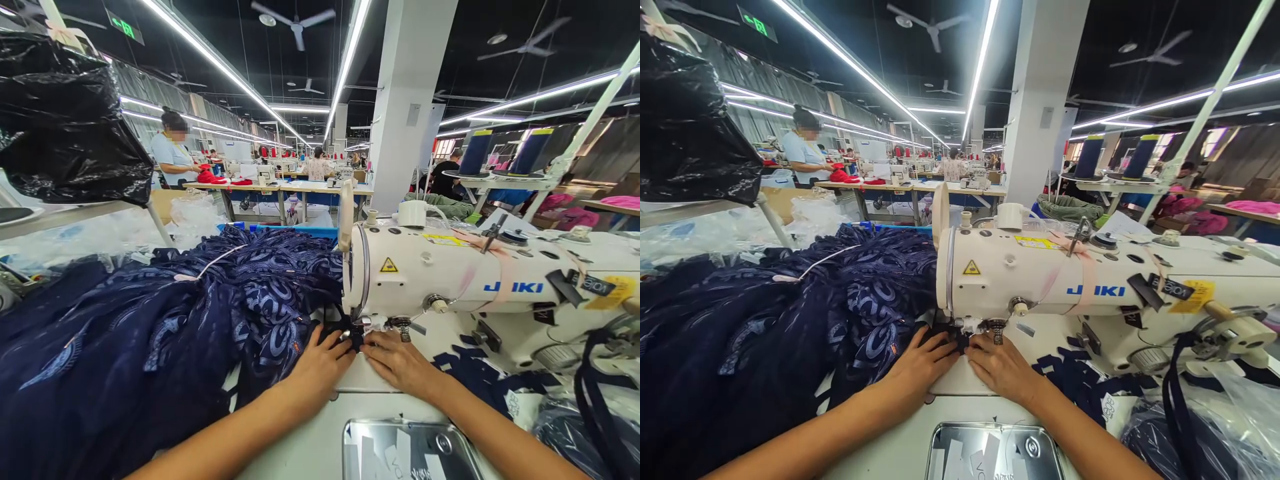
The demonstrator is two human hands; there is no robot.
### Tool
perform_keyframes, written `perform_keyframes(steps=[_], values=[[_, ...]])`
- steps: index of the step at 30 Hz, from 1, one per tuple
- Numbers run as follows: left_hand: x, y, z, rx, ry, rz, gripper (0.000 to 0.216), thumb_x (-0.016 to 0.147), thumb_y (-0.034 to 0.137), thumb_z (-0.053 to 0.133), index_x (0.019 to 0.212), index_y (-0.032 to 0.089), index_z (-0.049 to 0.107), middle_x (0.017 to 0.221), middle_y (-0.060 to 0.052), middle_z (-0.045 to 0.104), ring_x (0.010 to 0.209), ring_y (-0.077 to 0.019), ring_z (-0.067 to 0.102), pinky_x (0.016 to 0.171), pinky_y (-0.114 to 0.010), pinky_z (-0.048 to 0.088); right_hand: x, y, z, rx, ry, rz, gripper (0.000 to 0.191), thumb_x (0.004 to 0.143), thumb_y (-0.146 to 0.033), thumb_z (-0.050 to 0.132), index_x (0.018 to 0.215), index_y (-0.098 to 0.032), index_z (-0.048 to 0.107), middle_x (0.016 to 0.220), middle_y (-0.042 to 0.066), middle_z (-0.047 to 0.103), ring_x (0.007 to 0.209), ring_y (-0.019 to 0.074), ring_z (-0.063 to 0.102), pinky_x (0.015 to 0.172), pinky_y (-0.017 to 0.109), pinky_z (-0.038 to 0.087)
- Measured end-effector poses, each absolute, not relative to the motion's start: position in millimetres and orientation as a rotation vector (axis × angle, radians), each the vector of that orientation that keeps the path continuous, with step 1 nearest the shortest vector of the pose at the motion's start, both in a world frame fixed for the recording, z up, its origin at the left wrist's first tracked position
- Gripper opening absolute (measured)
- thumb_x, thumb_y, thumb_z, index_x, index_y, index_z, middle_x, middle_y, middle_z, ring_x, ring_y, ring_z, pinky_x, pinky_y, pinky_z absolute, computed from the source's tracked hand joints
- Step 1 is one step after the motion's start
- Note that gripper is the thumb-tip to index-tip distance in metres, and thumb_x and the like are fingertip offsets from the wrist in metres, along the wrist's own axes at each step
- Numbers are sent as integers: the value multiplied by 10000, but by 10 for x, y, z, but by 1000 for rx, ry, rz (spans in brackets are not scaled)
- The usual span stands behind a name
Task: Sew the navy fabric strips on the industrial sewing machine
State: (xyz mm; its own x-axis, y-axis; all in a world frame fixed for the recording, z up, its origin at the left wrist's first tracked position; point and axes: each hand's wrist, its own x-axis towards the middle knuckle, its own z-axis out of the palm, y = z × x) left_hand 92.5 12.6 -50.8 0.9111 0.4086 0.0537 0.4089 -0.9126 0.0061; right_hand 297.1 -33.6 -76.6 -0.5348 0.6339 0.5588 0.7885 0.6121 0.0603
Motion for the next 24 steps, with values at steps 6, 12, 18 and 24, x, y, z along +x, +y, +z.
perform_keyframes(steps=[6,12,18,24], values=[[852,232,-472,-3144,-617,-174,398,805,88,480,1189,192,481,1277,-74,485,1236,-258,328,1016,-566,165,2903,-368,-766,-1193,-2355,-402,258,868,-160,367,974,-146,602,925,102,598,806,194,572,721,347,485],[875,235,-492,-3129,-606,-224,417,806,38,444,1194,186,477,1266,-66,498,1231,-250,339,1017,-553,184,2889,-370,-769,-1262,-2367,-410,237,849,-164,406,988,-159,598,918,95,592,813,201,564,719,350,476],[881,249,-531,-3106,-592,-290,373,820,57,449,1167,184,503,1237,-82,520,1217,-248,354,1024,-548,157,2874,-380,-738,-1261,-2385,-442,239,846,-164,412,989,-145,603,919,97,597,826,207,564,723,349,483],[896,255,-493,-3142,-626,-224,409,776,45,493,1163,177,506,1245,-83,515,1212,-262,362,1012,-570,171,2830,-371,-741,-1268,-2370,-504,260,845,-157,398,993,-117,608,917,116,607,857,223,566,734,373,491]])
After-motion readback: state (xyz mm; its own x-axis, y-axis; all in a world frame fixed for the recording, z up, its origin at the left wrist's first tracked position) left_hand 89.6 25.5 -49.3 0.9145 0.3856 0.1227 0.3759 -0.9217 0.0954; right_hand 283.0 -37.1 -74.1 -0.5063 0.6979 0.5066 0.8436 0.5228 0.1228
